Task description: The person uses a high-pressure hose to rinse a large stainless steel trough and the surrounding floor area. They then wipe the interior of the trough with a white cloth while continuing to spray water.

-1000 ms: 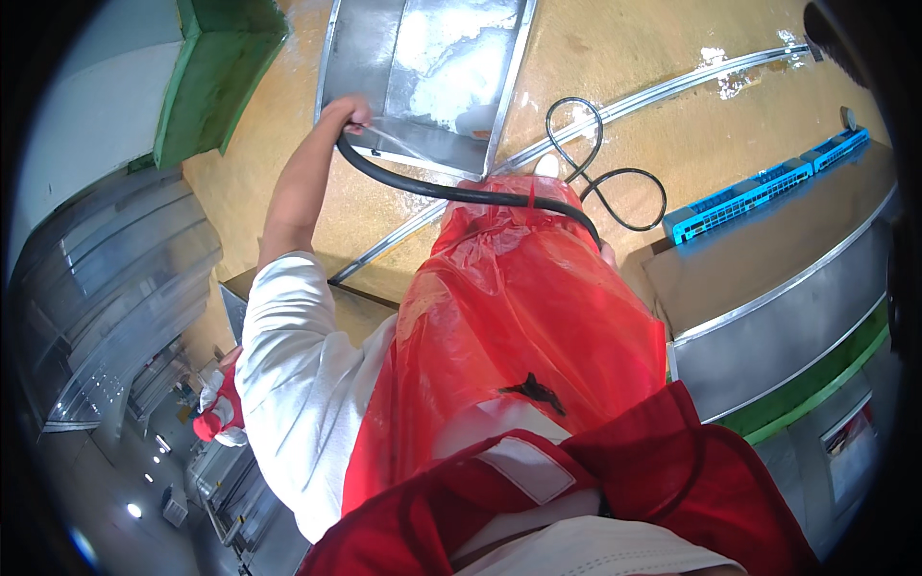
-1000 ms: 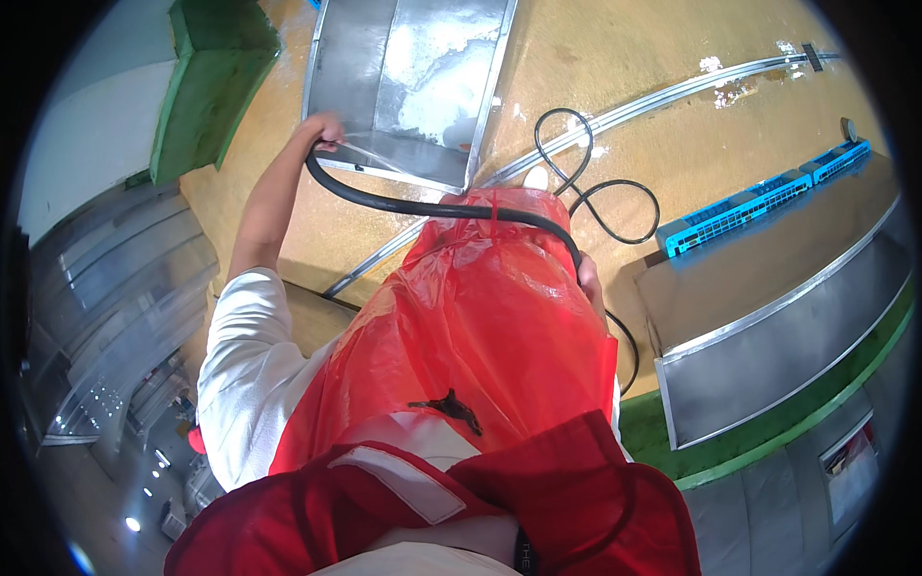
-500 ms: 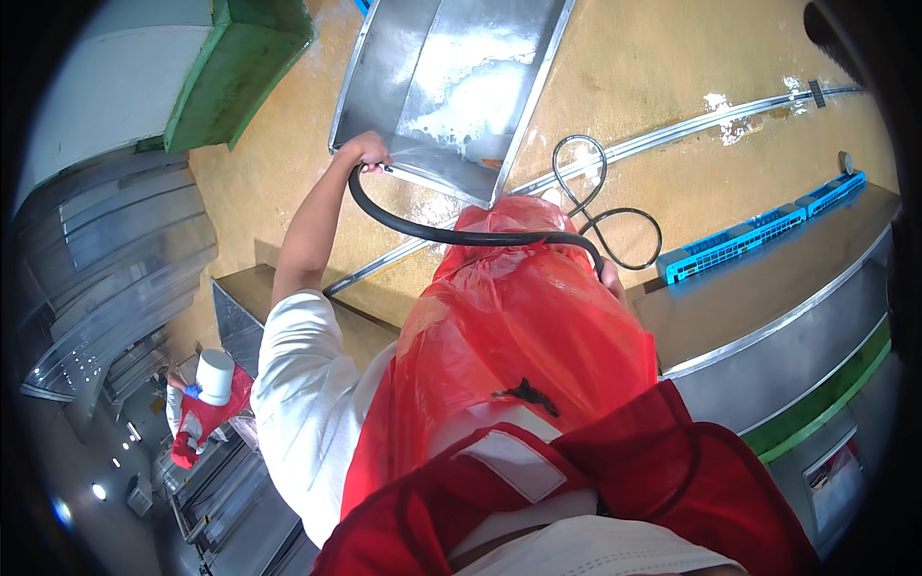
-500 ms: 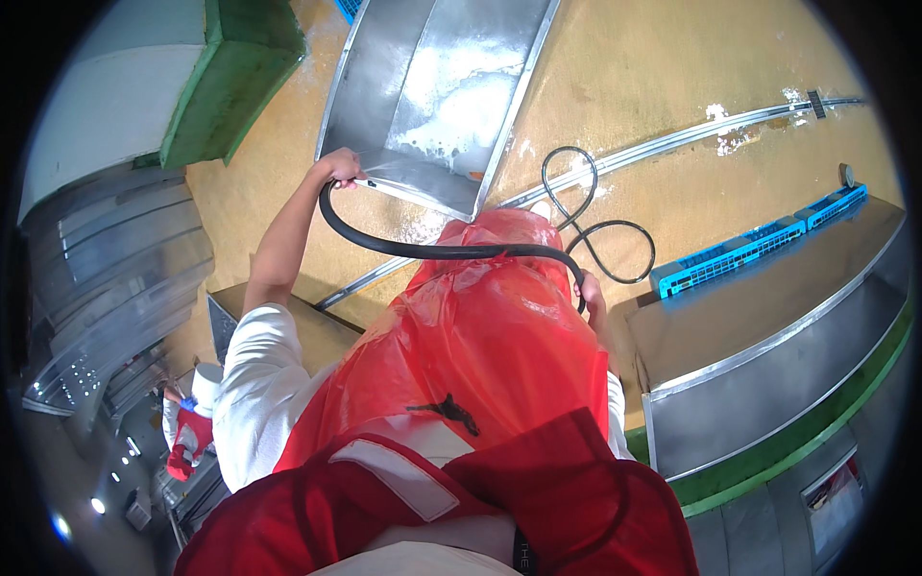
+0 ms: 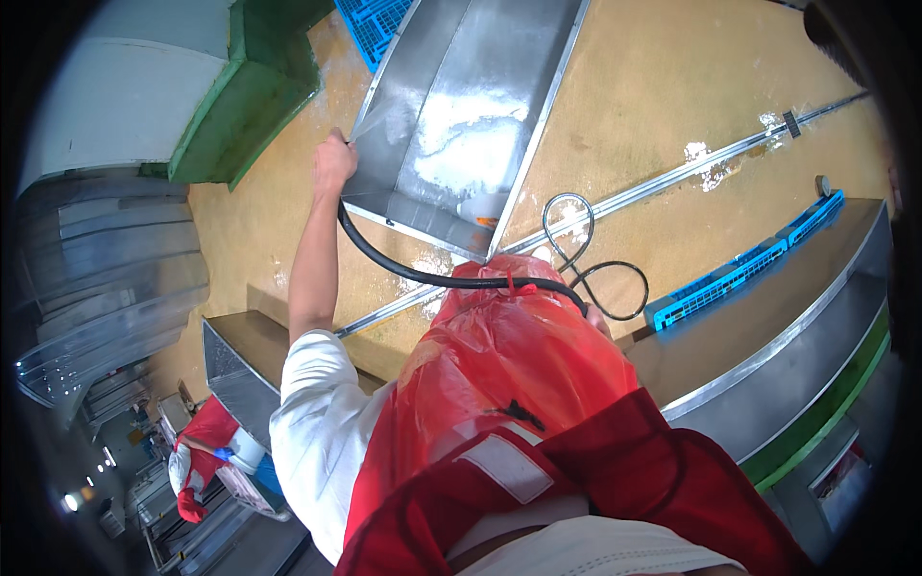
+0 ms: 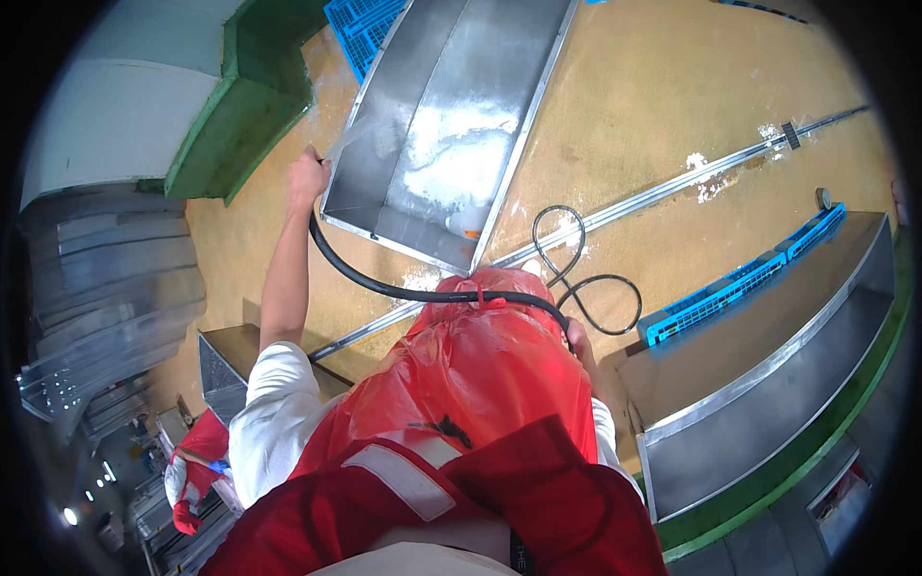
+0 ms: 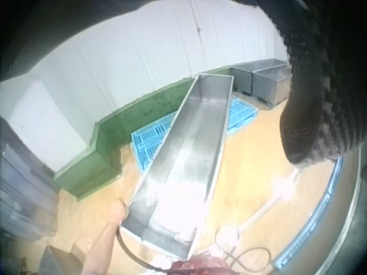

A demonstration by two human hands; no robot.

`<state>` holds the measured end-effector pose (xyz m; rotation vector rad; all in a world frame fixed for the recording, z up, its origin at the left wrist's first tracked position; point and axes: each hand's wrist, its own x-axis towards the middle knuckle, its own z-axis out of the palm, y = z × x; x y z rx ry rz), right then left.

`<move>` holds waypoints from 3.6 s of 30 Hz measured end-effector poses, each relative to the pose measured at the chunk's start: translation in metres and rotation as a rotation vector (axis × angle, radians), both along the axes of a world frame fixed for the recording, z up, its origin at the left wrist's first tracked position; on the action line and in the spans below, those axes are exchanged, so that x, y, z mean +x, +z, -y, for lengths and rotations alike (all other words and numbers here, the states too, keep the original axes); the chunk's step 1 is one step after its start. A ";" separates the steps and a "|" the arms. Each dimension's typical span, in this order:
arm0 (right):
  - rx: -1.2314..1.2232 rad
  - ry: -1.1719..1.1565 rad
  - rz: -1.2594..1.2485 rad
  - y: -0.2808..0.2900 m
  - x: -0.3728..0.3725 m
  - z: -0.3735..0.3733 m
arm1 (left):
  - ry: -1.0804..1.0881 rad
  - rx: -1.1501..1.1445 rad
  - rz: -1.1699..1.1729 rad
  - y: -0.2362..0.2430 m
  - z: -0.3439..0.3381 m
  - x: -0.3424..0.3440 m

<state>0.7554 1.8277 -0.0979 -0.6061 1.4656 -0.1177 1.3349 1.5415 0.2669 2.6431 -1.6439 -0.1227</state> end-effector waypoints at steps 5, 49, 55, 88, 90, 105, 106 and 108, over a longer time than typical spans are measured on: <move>-0.014 -0.041 0.008 0.005 -0.006 -0.006 | -0.081 -0.223 -0.062 0.027 0.016 -0.029; -0.281 0.135 -0.405 0.062 0.242 -0.098 | -0.349 -0.692 -0.395 0.031 0.056 0.119; -0.192 0.137 -0.378 0.062 0.243 -0.083 | -0.392 -0.691 -0.408 0.033 0.080 0.109; 0.001 -0.139 -0.160 0.052 0.217 -0.040 | -0.402 -0.706 -0.374 0.073 0.109 0.059; 0.039 -0.255 -0.127 0.036 0.221 -0.045 | -0.425 -0.720 -0.412 0.071 0.115 0.059; 0.004 -0.119 -0.263 0.035 0.288 -0.055 | -0.743 -0.232 -0.415 0.019 0.110 0.112; 0.004 -0.120 -0.276 0.040 0.294 -0.053 | -0.787 -0.223 -0.436 0.008 0.108 0.119; 0.012 -0.130 -0.303 0.052 0.306 -0.050 | -0.799 -0.113 -0.426 -0.007 0.101 0.130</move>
